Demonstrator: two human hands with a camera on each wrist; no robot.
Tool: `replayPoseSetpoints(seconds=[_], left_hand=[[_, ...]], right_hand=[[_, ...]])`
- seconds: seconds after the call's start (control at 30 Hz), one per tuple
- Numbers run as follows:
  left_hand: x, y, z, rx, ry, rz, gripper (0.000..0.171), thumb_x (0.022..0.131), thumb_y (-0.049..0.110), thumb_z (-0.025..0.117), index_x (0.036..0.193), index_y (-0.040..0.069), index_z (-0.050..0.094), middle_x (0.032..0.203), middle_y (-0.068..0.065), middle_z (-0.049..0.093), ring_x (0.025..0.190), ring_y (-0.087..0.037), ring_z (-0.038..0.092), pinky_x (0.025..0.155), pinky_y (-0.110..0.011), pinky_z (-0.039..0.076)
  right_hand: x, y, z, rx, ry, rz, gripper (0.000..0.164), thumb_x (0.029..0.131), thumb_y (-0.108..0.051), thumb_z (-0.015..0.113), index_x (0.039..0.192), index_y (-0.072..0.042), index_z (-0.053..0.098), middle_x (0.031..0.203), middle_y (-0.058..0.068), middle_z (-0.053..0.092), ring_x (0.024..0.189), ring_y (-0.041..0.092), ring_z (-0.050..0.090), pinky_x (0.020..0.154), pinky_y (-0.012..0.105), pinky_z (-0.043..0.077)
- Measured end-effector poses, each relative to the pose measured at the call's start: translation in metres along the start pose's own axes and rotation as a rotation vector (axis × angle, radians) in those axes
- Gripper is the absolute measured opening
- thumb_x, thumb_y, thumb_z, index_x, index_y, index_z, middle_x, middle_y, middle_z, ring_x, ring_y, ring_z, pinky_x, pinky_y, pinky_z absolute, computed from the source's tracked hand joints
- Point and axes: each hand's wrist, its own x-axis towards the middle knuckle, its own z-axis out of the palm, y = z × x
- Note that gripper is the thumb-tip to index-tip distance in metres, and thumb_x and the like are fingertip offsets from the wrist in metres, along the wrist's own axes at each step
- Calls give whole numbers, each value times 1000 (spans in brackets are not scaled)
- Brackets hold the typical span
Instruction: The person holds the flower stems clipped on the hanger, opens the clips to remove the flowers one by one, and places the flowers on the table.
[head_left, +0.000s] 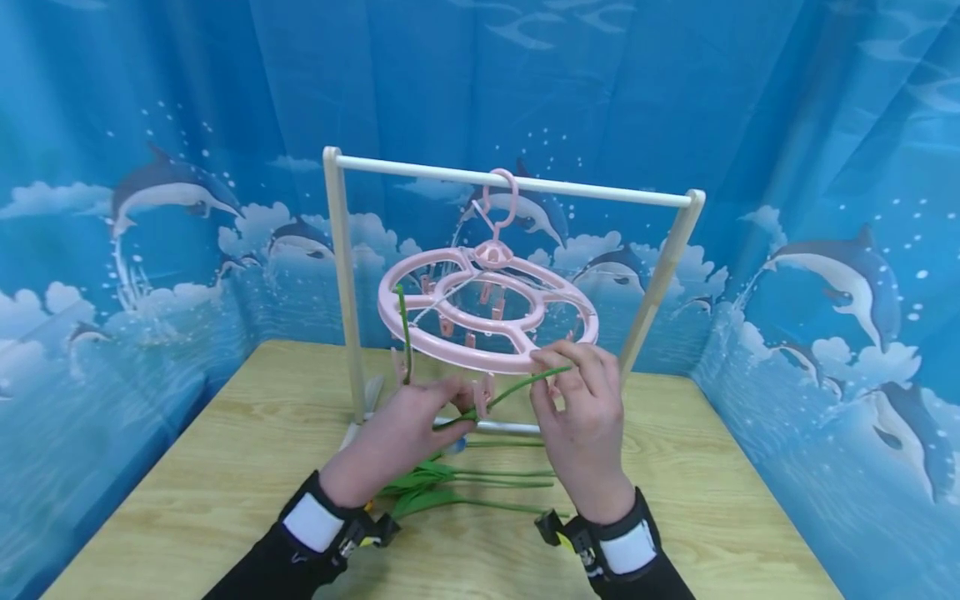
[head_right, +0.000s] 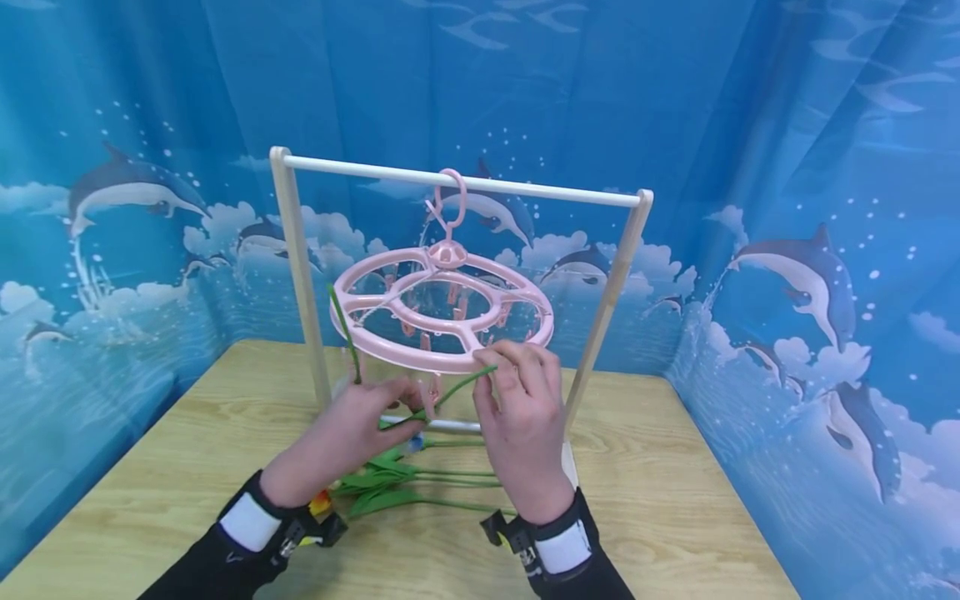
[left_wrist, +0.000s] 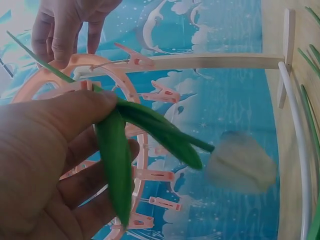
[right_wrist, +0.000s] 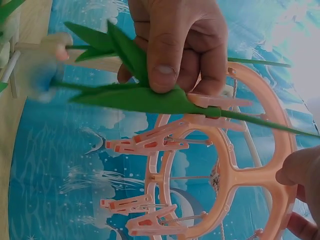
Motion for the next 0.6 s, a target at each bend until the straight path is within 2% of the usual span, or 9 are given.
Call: replayPoseSetpoints(seconds=[0.13,0.27,0.3,0.37,0.4,0.43,0.53,0.6], left_hand=[[0,2,-2,47,29,35,51,89,18,92,134,21,69,112,6,84,98,-8,81,87,-25,68],[-2,4,-3,79,72,40,41,87,18,93,123,22,75,111,7,83,97,-7,79,86,-25,67],[-2,5,-3,79,83,30,38,87,17,94,120,22,76,112,7,83,98,-7,78,86,-24,67],[-4,8,-4,90,110,15,33,86,16,94,113,21,77,110,8,80,97,-7,76,84,-24,67],[-4,8,-5,99,124,7,32,85,16,94,111,21,77,110,8,78,96,-7,75,83,-23,67],[-4,10,-6,111,136,1,31,85,16,94,110,21,77,110,8,77,96,-8,75,84,-23,67],[-5,13,-8,149,173,-7,33,83,16,95,110,20,76,110,6,77,94,-9,75,82,-23,67],[-5,14,-9,172,193,-12,34,82,17,96,109,19,75,106,5,79,90,-8,76,78,-22,66]], right_hand=[[0,-1,-1,6,-28,38,29,88,7,80,115,-4,78,116,14,77,113,40,63,100,53,56],[0,0,-3,74,-11,91,34,90,8,68,122,0,74,121,18,75,117,42,64,104,51,57],[0,0,-4,100,0,113,36,91,7,64,126,1,72,124,20,74,118,41,64,104,46,57],[1,1,-7,148,42,141,42,92,7,57,133,4,67,129,22,72,119,40,64,93,36,57],[2,1,-10,165,67,150,45,92,8,55,136,5,65,131,23,70,112,38,64,84,29,54],[3,0,-13,183,89,162,48,92,8,53,139,5,62,133,24,69,112,36,63,85,26,51],[7,-2,-21,245,190,171,54,89,13,47,141,8,58,133,27,68,118,31,62,94,23,48],[10,-6,-24,297,277,174,52,87,15,44,137,12,58,130,29,67,123,27,61,112,27,47]])
